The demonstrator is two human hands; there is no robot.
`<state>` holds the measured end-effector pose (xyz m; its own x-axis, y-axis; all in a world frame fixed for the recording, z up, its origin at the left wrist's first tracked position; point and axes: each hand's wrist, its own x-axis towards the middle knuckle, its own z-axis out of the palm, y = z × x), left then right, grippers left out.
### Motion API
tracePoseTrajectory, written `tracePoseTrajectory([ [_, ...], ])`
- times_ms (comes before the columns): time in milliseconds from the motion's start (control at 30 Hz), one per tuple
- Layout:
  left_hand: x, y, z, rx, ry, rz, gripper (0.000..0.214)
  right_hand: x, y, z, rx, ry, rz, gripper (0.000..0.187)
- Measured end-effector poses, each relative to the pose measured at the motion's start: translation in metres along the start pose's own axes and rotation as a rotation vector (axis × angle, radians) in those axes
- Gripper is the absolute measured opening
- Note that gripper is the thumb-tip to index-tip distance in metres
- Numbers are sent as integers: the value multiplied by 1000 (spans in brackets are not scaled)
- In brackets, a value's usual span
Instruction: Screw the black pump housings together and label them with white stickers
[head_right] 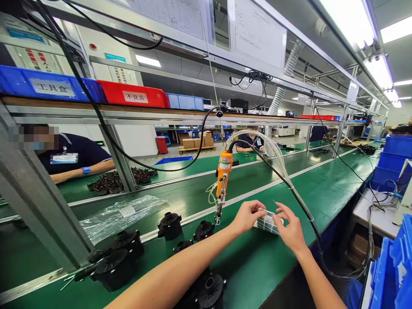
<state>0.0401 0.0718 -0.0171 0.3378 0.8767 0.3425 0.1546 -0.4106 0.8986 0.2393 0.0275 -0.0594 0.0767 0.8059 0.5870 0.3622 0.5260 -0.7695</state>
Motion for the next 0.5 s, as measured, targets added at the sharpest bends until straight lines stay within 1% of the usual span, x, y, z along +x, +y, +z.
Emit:
tracePoseTrajectory([
  [67,1,0,0,-12,10,-6,18,-1,-2,-1,-26,-3,-13,56],
  [200,0,1,-1,-12,13,-2,18,-1,-2,-1,-88,71,-101,63],
  [333,0,0,0,-2,19,4,19,-5,-4,1,-139,126,-245,51],
  [367,0,-1,1,1,19,5,20,-5,-6,2,-132,157,-274,52],
  [433,-1,-1,3,6,6,10,21,-5,-13,6,-70,207,-275,63],
  [500,-1,-1,4,6,-20,19,21,-3,-21,11,36,183,-214,77],
])
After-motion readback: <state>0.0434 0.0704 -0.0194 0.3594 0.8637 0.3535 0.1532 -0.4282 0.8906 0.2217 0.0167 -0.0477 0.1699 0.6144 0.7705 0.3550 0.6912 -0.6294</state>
